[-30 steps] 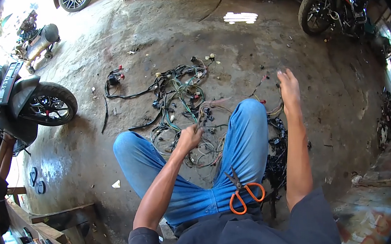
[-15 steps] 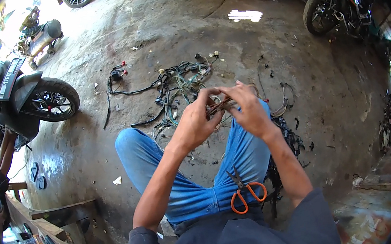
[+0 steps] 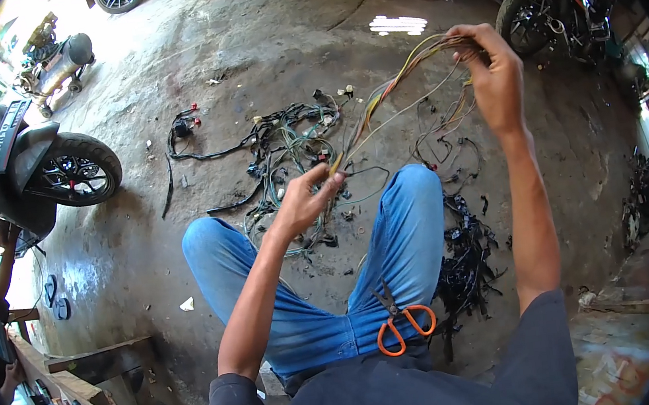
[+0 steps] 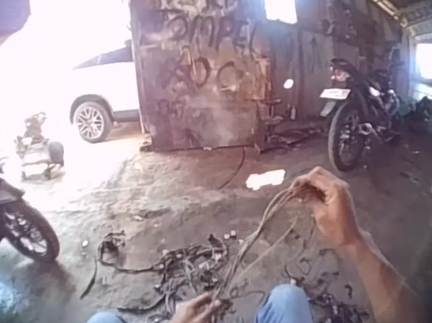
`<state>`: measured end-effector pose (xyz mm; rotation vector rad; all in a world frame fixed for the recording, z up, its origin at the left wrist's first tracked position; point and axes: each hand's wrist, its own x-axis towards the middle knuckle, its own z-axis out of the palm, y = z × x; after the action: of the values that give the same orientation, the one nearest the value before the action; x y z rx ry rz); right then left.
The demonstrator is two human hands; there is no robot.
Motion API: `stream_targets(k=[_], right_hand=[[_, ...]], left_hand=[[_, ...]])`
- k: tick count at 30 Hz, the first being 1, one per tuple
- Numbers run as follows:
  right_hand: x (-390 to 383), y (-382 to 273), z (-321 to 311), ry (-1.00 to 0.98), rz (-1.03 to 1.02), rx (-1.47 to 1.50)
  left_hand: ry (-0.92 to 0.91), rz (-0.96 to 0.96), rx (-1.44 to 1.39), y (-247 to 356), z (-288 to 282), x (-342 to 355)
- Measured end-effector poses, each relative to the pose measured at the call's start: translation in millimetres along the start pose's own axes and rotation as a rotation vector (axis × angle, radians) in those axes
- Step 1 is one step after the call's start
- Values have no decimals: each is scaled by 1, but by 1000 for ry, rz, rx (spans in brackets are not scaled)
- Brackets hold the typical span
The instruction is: Repairing a motorcycle wiring harness by cutting and stripping wires.
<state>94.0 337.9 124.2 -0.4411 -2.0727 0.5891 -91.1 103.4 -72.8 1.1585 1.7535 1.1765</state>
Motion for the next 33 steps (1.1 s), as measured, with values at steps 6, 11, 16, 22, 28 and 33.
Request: stream_targets(k=[6, 11, 16, 22, 28, 33], right_hand=[[17, 14, -34, 91, 142, -192], [8, 23, -49, -37, 449, 426], [-3, -18, -10, -217, 508, 496], [-4, -50, -24, -260, 455, 440], [-2, -68, -40, -157, 376, 570], [-8, -73, -46, -132, 347, 657]], left_hand=[[6, 271, 19, 42, -50, 0], [1211, 558, 454, 26, -35, -12], [597, -85, 11, -124, 91, 15], [324, -20, 58, -114, 162, 45], [152, 22, -32, -103, 149, 60], [125, 33, -36, -77, 134, 58]])
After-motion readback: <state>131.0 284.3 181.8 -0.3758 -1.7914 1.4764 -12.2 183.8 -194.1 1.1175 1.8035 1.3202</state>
